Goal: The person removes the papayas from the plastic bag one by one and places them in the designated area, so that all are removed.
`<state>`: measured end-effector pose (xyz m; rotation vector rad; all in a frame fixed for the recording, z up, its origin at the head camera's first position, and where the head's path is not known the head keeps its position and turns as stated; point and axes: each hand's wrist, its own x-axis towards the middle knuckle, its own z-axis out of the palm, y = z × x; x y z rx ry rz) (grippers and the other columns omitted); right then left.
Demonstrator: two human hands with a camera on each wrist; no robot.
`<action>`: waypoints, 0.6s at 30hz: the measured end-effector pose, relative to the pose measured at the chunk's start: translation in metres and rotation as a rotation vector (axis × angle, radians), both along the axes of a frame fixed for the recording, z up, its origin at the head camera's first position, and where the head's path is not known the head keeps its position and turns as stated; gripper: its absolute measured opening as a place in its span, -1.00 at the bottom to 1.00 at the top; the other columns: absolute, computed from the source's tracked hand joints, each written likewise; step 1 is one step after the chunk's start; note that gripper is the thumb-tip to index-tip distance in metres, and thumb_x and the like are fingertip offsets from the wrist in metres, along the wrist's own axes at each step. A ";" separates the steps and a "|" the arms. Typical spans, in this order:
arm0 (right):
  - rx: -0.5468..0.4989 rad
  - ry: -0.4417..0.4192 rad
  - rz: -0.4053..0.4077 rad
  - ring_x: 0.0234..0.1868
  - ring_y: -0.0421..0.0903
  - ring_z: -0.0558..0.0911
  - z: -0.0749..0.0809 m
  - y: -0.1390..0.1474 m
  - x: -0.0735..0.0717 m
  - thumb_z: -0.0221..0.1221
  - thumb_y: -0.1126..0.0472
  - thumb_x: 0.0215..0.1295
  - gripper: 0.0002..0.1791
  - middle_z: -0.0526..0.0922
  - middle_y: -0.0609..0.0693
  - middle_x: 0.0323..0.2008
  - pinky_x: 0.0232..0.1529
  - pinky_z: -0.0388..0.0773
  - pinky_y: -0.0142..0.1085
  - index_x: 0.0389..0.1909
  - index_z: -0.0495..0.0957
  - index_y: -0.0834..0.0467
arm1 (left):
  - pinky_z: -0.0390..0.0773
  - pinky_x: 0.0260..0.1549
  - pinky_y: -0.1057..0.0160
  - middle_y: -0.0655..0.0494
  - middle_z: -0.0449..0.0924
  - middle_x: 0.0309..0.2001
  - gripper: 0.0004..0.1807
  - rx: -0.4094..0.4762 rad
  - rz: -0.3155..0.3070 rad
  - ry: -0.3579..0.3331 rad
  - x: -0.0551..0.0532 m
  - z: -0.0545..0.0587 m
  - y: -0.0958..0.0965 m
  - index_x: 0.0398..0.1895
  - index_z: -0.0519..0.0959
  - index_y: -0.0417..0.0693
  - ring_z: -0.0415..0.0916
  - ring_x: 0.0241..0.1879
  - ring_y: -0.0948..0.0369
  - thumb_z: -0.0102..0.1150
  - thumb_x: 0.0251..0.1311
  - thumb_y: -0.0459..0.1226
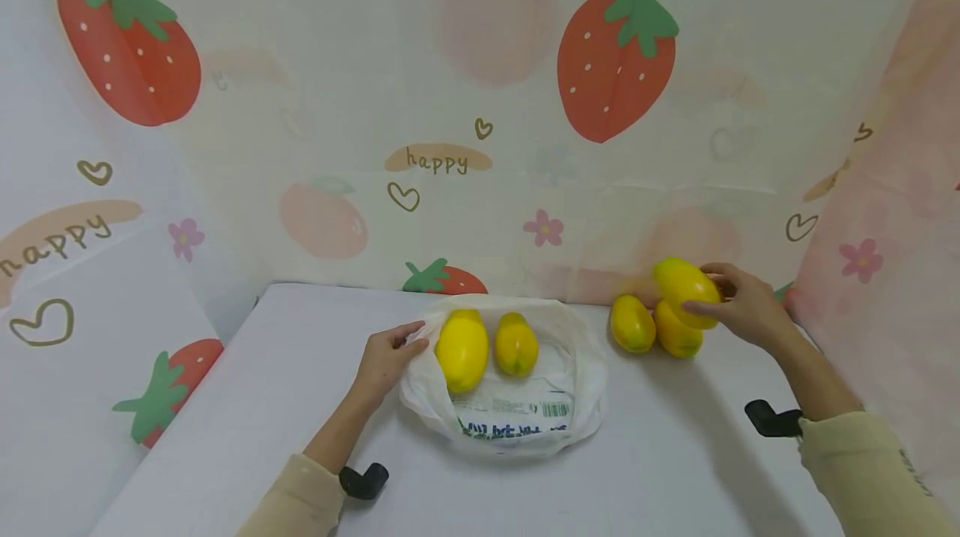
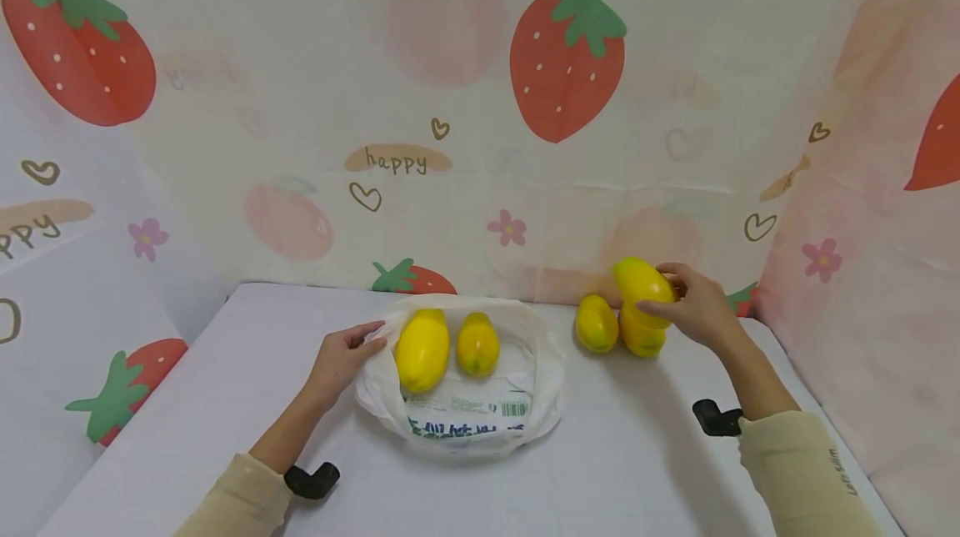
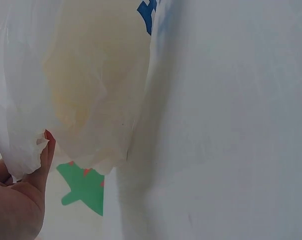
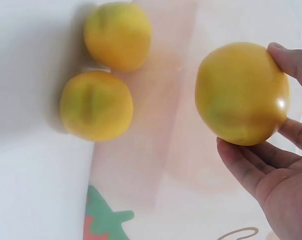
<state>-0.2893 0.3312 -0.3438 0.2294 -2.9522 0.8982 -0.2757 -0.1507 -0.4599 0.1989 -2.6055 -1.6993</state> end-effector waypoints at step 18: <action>-0.001 -0.031 -0.114 -0.03 0.32 0.53 -0.013 0.022 -0.005 0.18 -0.24 0.25 -0.09 0.40 0.54 0.16 -0.04 0.59 0.12 0.37 0.18 0.33 | 0.45 0.23 0.09 -0.10 0.46 0.31 -0.55 0.022 -0.007 0.001 -0.002 -0.001 -0.002 0.25 0.52 -0.07 0.36 0.05 0.07 0.16 0.30 -0.18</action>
